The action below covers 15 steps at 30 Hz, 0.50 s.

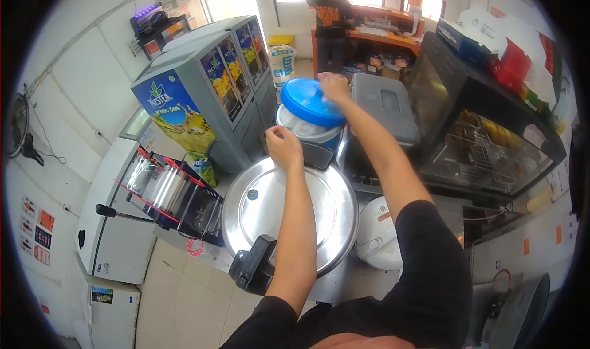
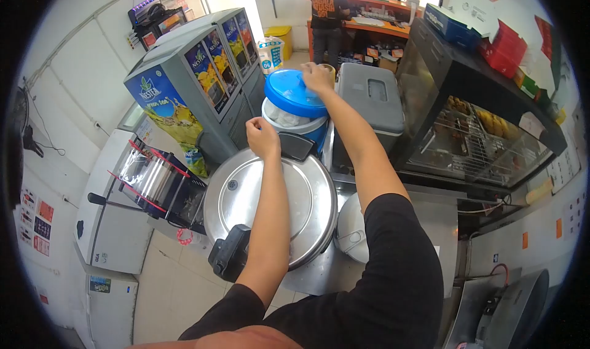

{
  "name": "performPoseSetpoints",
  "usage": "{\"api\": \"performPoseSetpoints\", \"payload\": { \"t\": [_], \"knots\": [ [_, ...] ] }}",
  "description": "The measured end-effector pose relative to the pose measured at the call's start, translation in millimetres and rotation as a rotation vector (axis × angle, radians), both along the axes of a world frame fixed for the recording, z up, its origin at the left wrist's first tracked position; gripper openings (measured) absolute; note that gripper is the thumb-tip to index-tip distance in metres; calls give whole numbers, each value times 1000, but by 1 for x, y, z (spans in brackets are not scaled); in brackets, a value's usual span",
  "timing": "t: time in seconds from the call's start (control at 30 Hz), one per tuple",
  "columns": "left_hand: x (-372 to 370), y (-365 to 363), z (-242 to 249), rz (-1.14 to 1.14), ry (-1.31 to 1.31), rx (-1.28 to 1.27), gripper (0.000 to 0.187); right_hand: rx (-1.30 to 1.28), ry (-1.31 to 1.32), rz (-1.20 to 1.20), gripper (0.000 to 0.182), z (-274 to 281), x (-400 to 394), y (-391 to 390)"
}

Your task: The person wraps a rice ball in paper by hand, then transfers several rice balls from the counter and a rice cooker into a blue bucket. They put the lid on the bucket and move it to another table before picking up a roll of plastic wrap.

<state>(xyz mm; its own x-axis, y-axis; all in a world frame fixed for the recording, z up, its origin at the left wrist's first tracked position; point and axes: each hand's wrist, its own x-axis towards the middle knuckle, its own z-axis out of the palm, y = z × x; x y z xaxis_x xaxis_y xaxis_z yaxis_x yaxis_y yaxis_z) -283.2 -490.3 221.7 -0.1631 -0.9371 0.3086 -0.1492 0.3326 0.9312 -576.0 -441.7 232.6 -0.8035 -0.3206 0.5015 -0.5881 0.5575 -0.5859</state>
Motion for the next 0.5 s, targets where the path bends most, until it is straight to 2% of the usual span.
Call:
{"api": "performPoseSetpoints", "payload": {
  "t": [0.1, 0.17, 0.27, 0.33, 0.37, 0.4, 0.43, 0.47, 0.5],
  "knots": [
    [1, 3, 1, -19, -91, -13, 29, 47, 118, -88, 36, 6, -32, 18],
    [-1, 1, 2, -35, -136, 2, 29, 344, 199, -88, 32, 22, -36, 42],
    [-5, 0, 1, -42, -137, -1, 29, 460, 175, -73, 30, 14, -71, 58],
    [-6, -1, 3, -30, -157, 20, 29, 740, 130, 1, 38, -2, -118, 54],
    [-2, 2, 7, -25, -182, 44, 29, 798, 58, 35, 48, -4, -118, 48],
    [2, 3, 11, -17, -169, 58, 29, 841, 143, 114, 64, -16, -133, 48],
    [2, 4, 14, -22, -148, 57, 28, 896, 184, 82, 74, -13, -130, 42],
    [-3, 2, 11, -4, -137, 53, 28, 855, 65, -20, 75, 0, -101, 40],
    [-3, 2, 12, 9, -128, 42, 28, 833, 165, -8, 76, -12, -116, 37]
  ]
}}
